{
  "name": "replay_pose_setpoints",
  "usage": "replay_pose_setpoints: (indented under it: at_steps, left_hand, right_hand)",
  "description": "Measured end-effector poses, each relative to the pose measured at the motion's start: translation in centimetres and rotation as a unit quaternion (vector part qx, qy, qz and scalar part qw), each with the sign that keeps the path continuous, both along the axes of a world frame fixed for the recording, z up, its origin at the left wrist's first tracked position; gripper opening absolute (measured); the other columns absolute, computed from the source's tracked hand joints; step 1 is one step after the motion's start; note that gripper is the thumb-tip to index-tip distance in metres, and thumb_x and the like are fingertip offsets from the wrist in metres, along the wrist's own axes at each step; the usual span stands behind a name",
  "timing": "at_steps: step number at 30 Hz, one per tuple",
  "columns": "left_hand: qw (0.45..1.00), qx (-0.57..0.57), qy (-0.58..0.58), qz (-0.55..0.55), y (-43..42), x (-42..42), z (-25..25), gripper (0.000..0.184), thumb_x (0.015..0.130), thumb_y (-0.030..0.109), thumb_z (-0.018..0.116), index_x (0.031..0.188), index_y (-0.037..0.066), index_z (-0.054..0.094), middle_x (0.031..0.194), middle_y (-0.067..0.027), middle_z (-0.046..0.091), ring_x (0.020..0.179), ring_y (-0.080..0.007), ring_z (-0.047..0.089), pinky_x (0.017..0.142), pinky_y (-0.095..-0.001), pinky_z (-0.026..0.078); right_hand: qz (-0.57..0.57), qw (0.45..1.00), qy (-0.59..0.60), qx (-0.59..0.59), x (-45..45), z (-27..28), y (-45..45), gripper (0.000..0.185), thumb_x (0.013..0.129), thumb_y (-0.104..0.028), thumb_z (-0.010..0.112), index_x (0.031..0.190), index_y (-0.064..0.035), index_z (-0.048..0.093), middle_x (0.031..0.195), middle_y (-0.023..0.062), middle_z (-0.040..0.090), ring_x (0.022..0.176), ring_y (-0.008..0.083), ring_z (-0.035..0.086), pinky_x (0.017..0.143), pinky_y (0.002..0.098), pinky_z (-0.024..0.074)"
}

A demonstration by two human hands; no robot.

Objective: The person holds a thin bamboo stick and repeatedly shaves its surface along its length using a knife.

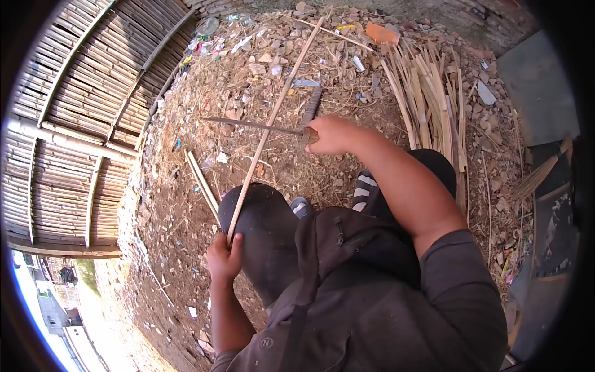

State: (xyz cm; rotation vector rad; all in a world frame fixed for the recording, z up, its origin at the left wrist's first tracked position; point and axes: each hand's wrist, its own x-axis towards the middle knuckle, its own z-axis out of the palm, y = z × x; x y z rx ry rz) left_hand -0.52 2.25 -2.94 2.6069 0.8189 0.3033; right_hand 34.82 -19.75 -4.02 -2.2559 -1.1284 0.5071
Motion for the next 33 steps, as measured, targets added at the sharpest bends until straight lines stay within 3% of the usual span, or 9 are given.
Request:
replay_pose_setpoints:
  at_steps: [1, 7, 13, 19, 22, 25, 28, 31, 33]
  left_hand:
    - [1.000, -0.010, -0.004, 0.002, -0.1, 0.0, 0.0, 0.049, 0.092, 0.040, 0.069, 0.068, 0.004, 0.046, 0.056, -0.0159, 0.052, 0.052, -0.0347, 0.053, 0.051, -0.0446, 0.041]
    - [1.000, -0.019, -0.005, 0.001, 0.1, -0.1, 0.0, 0.049, 0.092, 0.040, 0.069, 0.068, 0.004, 0.045, 0.057, -0.0155, 0.051, 0.052, -0.0348, 0.053, 0.052, -0.0450, 0.040]
    - [1.000, -0.001, 0.000, 0.004, 0.2, -0.1, -0.5, 0.050, 0.092, 0.041, 0.069, 0.068, 0.004, 0.046, 0.057, -0.0165, 0.052, 0.053, -0.0368, 0.055, 0.052, -0.0463, 0.041]
    - [1.000, 0.000, 0.006, 0.007, 0.1, -0.1, -0.2, 0.050, 0.092, 0.041, 0.069, 0.068, 0.004, 0.046, 0.058, -0.0161, 0.053, 0.054, -0.0365, 0.055, 0.052, -0.0466, 0.040]
    - [1.000, -0.018, -0.007, 0.007, 0.1, -0.2, -0.4, 0.049, 0.092, 0.040, 0.069, 0.068, 0.004, 0.046, 0.058, -0.0157, 0.053, 0.053, -0.0356, 0.054, 0.052, -0.0460, 0.040]
    - [1.000, -0.024, -0.007, 0.006, 0.3, -0.2, -0.5, 0.048, 0.092, 0.039, 0.069, 0.068, 0.004, 0.046, 0.057, -0.0156, 0.053, 0.052, -0.0348, 0.053, 0.052, -0.0456, 0.040]
    - [1.000, -0.026, -0.001, 0.008, 0.2, -0.2, -0.1, 0.048, 0.092, 0.039, 0.069, 0.068, 0.003, 0.046, 0.057, -0.0159, 0.052, 0.053, -0.0348, 0.053, 0.052, -0.0457, 0.040]
    - [1.000, -0.017, 0.002, 0.007, 0.2, -0.2, -0.2, 0.048, 0.092, 0.039, 0.069, 0.069, 0.003, 0.046, 0.057, -0.0160, 0.052, 0.053, -0.0350, 0.054, 0.052, -0.0457, 0.040]
    - [1.000, -0.003, 0.008, 0.006, 0.2, -0.1, -0.3, 0.048, 0.092, 0.040, 0.069, 0.069, 0.003, 0.046, 0.057, -0.0160, 0.052, 0.053, -0.0353, 0.054, 0.052, -0.0456, 0.040]
  right_hand:
    - [0.011, 1.000, 0.015, -0.001, -0.4, 0.4, 0.2, 0.047, 0.078, -0.035, 0.075, 0.118, -0.0098, 0.069, 0.099, 0.0191, 0.071, 0.095, 0.0361, 0.068, 0.084, 0.0458, 0.0536]
    - [0.087, 0.995, -0.038, -0.030, -2.1, 0.8, 1.1, 0.037, 0.078, -0.034, 0.075, 0.104, -0.0087, 0.069, 0.089, 0.0173, 0.070, 0.089, 0.0374, 0.068, 0.079, 0.0471, 0.0534]
    - [0.002, 1.000, -0.030, 0.000, -0.2, 0.1, 0.0, 0.038, 0.078, -0.033, 0.073, 0.106, -0.0081, 0.071, 0.096, 0.0182, 0.070, 0.094, 0.0372, 0.068, 0.082, 0.0477, 0.0533]
    - [-0.010, 0.999, -0.028, -0.017, 0.1, 0.0, -0.1, 0.047, 0.079, -0.037, 0.074, 0.117, -0.0098, 0.069, 0.097, 0.0194, 0.070, 0.092, 0.0370, 0.068, 0.081, 0.0461, 0.0538]
    - [0.025, 0.999, -0.016, 0.040, -0.4, 0.0, 0.4, 0.042, 0.079, -0.036, 0.074, 0.110, -0.0085, 0.069, 0.097, 0.0196, 0.070, 0.093, 0.0377, 0.068, 0.081, 0.0471, 0.0537]
    - [0.074, 0.996, -0.044, -0.037, -1.5, 1.0, 0.9, 0.042, 0.079, -0.036, 0.075, 0.110, -0.0083, 0.070, 0.098, 0.0204, 0.070, 0.095, 0.0386, 0.067, 0.083, 0.0479, 0.0536]
    - [0.073, 0.996, -0.048, -0.034, -1.1, 1.1, 0.5, 0.047, 0.079, -0.037, 0.075, 0.114, -0.0066, 0.069, 0.099, 0.0211, 0.069, 0.097, 0.0381, 0.067, 0.084, 0.0479, 0.0535]
    - [0.032, 0.999, -0.012, 0.002, -0.8, 0.6, 0.2, 0.031, 0.077, -0.029, 0.071, 0.101, -0.0096, 0.070, 0.092, 0.0172, 0.071, 0.091, 0.0356, 0.069, 0.079, 0.0472, 0.0541]
    - [0.013, 0.999, -0.033, 0.015, -0.6, -0.5, 0.4, 0.032, 0.077, -0.029, 0.071, 0.102, -0.0087, 0.070, 0.092, 0.0176, 0.070, 0.091, 0.0356, 0.069, 0.079, 0.0472, 0.0541]
